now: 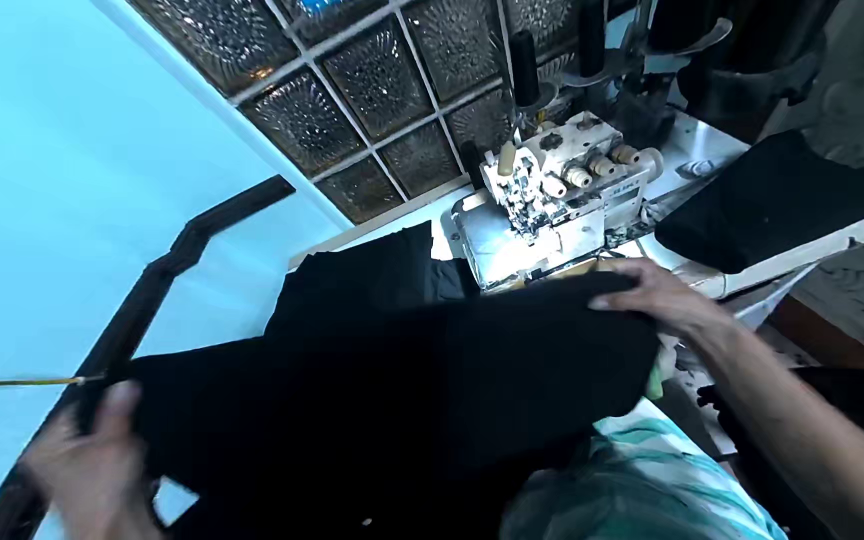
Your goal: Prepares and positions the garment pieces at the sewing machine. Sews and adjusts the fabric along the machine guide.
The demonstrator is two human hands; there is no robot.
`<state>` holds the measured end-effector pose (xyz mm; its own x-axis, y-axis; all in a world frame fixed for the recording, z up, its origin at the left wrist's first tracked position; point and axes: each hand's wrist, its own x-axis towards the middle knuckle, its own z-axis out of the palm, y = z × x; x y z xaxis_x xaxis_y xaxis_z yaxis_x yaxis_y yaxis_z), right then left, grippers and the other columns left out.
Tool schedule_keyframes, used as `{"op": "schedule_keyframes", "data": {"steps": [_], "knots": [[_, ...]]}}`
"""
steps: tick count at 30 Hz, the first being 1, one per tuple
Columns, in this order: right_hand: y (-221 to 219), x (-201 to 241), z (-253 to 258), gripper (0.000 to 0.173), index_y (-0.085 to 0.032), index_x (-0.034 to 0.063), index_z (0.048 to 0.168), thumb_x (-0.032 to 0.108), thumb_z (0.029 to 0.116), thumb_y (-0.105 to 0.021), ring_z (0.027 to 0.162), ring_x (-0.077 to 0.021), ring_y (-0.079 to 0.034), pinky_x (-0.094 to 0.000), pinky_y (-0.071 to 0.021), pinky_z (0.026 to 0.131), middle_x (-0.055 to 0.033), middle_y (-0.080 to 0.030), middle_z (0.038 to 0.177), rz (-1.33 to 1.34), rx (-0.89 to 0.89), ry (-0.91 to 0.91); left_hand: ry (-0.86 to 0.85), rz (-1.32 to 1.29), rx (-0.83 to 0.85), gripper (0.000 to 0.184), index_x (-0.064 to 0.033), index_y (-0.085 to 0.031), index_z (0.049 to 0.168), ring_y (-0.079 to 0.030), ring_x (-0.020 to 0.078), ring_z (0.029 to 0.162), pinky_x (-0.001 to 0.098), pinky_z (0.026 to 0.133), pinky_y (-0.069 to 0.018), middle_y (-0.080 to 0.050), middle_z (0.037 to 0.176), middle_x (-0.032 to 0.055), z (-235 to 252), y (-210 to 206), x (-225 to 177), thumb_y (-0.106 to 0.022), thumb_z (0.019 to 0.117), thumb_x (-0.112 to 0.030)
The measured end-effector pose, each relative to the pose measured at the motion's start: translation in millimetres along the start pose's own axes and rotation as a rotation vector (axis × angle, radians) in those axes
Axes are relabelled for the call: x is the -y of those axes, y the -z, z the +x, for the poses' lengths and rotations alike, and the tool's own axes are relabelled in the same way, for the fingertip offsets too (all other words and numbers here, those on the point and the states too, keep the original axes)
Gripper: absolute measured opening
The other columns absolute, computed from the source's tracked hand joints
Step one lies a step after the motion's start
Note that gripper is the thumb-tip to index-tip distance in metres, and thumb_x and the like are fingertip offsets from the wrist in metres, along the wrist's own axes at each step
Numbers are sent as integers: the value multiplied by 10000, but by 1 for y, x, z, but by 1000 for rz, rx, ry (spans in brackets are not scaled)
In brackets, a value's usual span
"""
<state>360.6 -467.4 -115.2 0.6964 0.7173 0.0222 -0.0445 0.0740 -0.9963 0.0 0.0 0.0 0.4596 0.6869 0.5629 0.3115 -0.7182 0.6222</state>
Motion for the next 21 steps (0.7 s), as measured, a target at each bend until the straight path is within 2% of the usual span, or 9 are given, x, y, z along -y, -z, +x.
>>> {"op": "schedule_keyframes", "data": {"steps": [1,3,4,6,9,12,15,18,21], "knots": [[-15,-15,14,222,-670,37,1057,-53,856,-700,725,-83,-668,-266,-589,671,-26,-710,872,91,-66,-100,88,137,35,459,131,-584,1270,-621,205,1139,391,1036,-484,-646,1230,235,0,-18,10,-606,1025,-256],[-45,-46,34,142,-586,52,955,-47,912,-679,572,-39,-538,-198,-467,537,2,-609,727,213,-192,-222,232,431,114,421,126,-609,1282,-558,497,1259,656,1083,-377,-594,1295,377,-9,-49,21,-578,1038,-215],[-56,-56,38,151,-552,51,902,-51,926,-661,546,-38,-497,-196,-439,529,8,-562,682,259,-228,-251,264,543,161,391,93,-607,1315,-514,566,1289,726,1069,-344,-568,1330,391,-16,-64,19,-568,1031,-173],[-71,-60,38,106,-582,16,911,-63,938,-645,602,-70,-549,-225,-503,598,-22,-589,730,317,-269,-278,180,600,241,421,73,-569,1378,-479,606,1296,754,1039,-348,-518,1383,398,-30,-96,10,-590,985,-76],[-75,-62,35,94,-631,-12,1020,-59,940,-643,667,-64,-582,-230,-521,640,-27,-625,802,286,-276,-222,-16,431,395,421,105,-567,1362,-493,559,1308,693,1073,-374,-522,1392,377,-50,-149,-28,-626,973,-45],[-71,-57,33,154,-660,-12,1082,-44,931,-666,725,-49,-604,-218,-526,676,-35,-665,873,187,-267,-162,-299,138,500,245,100,-686,1167,-655,394,1155,546,1016,-508,-670,1223,269,-73,-205,-80,-653,950,-10],[-69,-53,28,165,-672,7,1077,-58,926,-664,684,-15,-610,-186,-535,643,-8,-682,864,172,-242,-108,-514,-135,588,145,62,-731,1047,-710,274,1047,422,964,-560,-724,1103,190,-91,-251,-132,-661,929,16],[-69,-50,22,180,-679,-4,1090,-73,925,-660,704,-29,-626,-197,-549,662,-17,-688,881,174,-216,-85,-537,-288,716,185,28,-724,1099,-706,239,1054,383,967,-555,-723,1137,160,-94,-276,-168,-687,919,13],[-66,-51,18,178,-685,-6,1078,-92,934,-623,739,-24,-627,-197,-552,699,-15,-685,885,168,-160,-8,-387,-383,924,363,11,-651,1272,-662,209,1162,359,1016,-525,-679,1270,148,-88,-289,-181,-708,916,-32]]}}
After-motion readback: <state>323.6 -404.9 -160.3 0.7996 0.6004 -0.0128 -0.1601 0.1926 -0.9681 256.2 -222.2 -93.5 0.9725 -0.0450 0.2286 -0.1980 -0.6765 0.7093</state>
